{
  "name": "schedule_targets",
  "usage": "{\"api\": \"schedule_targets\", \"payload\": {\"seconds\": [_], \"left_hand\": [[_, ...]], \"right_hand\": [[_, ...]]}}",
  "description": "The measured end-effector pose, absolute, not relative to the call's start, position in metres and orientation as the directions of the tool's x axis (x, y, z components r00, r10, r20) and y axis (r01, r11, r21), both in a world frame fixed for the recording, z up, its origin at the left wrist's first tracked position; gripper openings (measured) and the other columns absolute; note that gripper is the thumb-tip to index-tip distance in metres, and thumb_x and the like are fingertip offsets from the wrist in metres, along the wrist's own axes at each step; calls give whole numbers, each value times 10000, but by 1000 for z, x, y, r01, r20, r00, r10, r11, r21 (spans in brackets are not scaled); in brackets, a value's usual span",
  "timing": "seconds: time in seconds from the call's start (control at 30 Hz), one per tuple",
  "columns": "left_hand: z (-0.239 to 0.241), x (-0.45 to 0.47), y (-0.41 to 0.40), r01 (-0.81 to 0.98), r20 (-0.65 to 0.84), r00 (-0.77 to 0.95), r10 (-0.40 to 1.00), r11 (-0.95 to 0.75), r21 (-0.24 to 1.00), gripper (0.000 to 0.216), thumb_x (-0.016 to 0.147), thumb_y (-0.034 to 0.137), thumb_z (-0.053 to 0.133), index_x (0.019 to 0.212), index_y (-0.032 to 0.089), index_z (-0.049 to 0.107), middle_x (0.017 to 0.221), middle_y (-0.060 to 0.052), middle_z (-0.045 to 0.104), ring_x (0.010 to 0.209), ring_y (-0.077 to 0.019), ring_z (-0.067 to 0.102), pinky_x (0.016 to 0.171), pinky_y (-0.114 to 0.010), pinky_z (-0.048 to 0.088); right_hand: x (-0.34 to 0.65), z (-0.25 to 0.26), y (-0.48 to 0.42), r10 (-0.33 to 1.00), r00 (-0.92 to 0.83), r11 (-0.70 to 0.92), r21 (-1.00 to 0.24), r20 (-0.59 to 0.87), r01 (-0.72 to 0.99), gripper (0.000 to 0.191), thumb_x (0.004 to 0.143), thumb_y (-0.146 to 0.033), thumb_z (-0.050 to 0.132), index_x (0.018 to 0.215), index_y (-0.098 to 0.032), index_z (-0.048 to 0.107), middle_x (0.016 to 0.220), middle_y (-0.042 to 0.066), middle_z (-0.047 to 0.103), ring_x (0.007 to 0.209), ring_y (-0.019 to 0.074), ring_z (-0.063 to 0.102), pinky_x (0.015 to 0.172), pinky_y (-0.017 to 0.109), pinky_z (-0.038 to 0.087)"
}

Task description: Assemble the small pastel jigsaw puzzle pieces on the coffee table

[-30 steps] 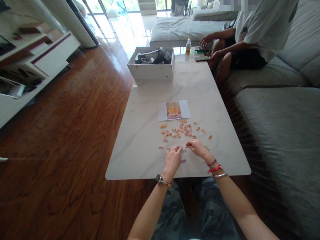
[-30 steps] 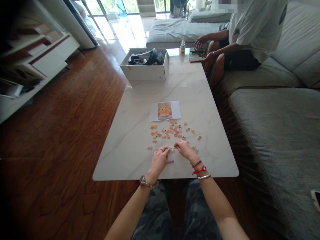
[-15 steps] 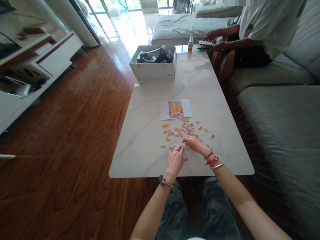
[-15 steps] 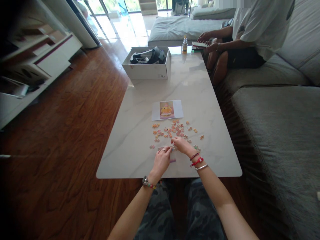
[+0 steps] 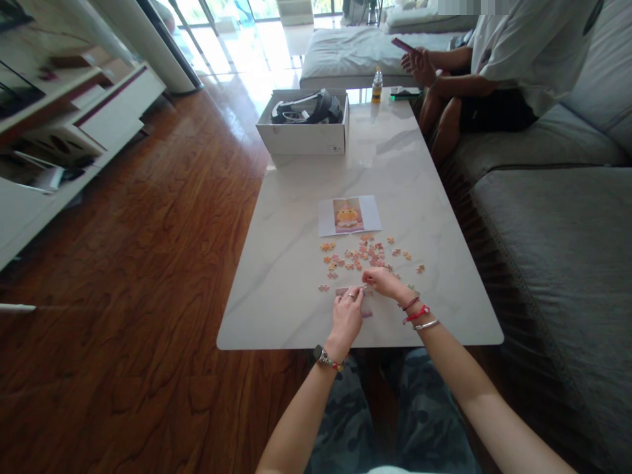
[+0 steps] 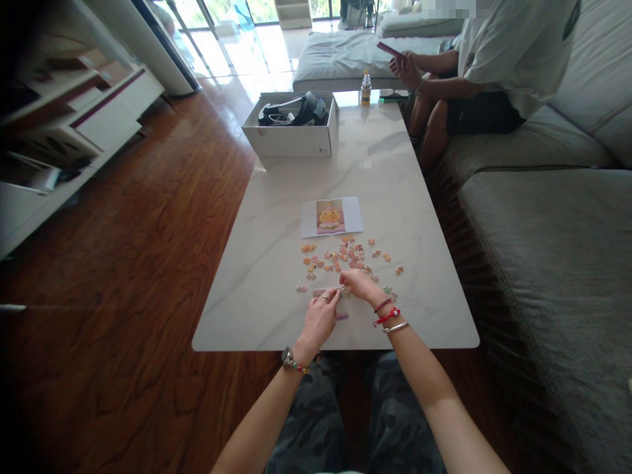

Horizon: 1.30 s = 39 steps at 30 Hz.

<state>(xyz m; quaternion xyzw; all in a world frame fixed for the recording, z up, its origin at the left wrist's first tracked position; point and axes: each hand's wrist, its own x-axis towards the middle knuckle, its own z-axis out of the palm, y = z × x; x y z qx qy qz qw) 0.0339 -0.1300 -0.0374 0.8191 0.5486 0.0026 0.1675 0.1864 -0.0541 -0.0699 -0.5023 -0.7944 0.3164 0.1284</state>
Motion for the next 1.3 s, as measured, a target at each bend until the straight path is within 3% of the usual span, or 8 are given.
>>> {"api": "schedule_targets", "payload": {"seconds": [0.33, 0.7, 1.03, 1.3], "left_hand": [[-39, 33, -132, 897, -175, 402, 899, -348, 273, 470, 785, 84, 386, 1241, 201, 385, 1303, -94, 398, 1205, -181, 335, 901, -340, 345], [-37, 35, -127, 904, -168, 368, 914, -310, 295, 402, 802, 113, 406, 1175, 258, 450, 1189, -60, 482, 1115, -179, 408, 875, -311, 361], [-41, 36, -132, 901, -161, 399, 903, -354, 253, 433, 811, 133, 379, 1224, 261, 405, 1277, -64, 413, 1181, -203, 344, 872, -348, 355], [-39, 39, -130, 903, -169, 408, 897, -369, 223, 402, 815, 207, 417, 1214, 259, 422, 1240, -81, 443, 1145, -218, 384, 875, -359, 360]], "right_hand": [[184, -67, -55, 884, -445, 279, -597, -147, 752, 189, 678, -23, 495, 751, -160, 602, 726, 36, 626, 677, 126, 548, 605, 208, 380], [184, -60, -64, 907, -409, 278, -580, -104, 765, 165, 686, -45, 518, 787, -157, 583, 752, 38, 618, 706, 134, 551, 647, 225, 394], [182, -61, -75, 935, -350, 263, -549, -59, 793, 137, 741, -57, 464, 749, -142, 571, 753, 56, 578, 708, 138, 517, 658, 233, 398], [182, -69, -119, 969, -246, 212, -495, -3, 842, 186, 794, -184, 485, 954, -179, 580, 942, 95, 558, 898, 189, 505, 789, 300, 401]]}}
